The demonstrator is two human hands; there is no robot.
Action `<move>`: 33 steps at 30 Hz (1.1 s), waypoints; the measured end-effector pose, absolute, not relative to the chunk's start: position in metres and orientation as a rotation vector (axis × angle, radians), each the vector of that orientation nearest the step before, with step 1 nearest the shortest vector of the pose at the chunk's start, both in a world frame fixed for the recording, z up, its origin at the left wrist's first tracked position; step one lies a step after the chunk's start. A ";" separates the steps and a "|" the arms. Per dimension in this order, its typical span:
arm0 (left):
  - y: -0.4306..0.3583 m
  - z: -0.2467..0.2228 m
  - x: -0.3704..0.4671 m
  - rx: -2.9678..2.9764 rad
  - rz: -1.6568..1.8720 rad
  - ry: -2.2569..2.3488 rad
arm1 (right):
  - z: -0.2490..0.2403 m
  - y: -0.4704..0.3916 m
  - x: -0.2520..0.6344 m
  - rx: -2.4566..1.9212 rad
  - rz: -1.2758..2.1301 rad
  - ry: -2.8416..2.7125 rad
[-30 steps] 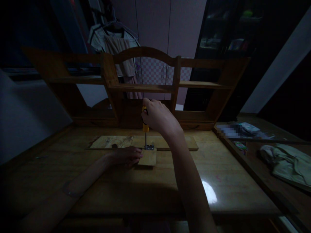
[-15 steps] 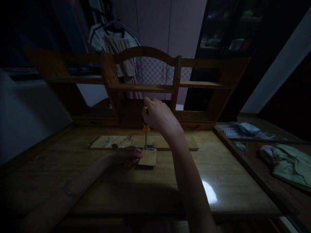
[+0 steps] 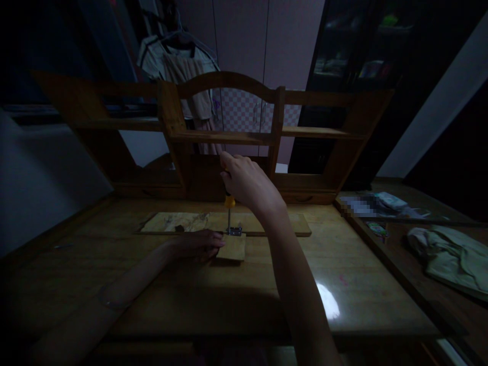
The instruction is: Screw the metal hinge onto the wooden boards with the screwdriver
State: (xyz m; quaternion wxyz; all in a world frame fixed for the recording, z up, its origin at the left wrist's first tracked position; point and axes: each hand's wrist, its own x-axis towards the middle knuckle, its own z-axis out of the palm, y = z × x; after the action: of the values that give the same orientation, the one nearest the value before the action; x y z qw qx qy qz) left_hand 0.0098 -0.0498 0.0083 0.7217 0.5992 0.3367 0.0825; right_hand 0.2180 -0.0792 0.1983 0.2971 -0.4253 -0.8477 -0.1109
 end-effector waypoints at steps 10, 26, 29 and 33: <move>-0.050 0.007 0.011 1.327 0.167 0.781 | 0.201 -0.078 0.221 -1.150 -0.227 -2.259; -0.054 0.013 0.012 1.334 0.169 0.787 | 0.199 -0.077 0.221 -1.115 -0.290 -2.230; -0.056 0.015 0.013 1.348 0.175 0.779 | 0.199 -0.078 0.221 -1.093 -0.289 -2.239; -0.056 0.015 0.013 1.360 0.164 0.793 | 0.201 -0.081 0.221 -1.134 -0.289 -2.245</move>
State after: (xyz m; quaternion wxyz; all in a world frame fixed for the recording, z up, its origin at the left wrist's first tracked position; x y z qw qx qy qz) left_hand 0.0129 -0.0558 0.0146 0.7029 0.6112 0.3564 0.0736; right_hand 0.2214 -0.0812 0.2006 0.3000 -0.4272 -0.8459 -0.1088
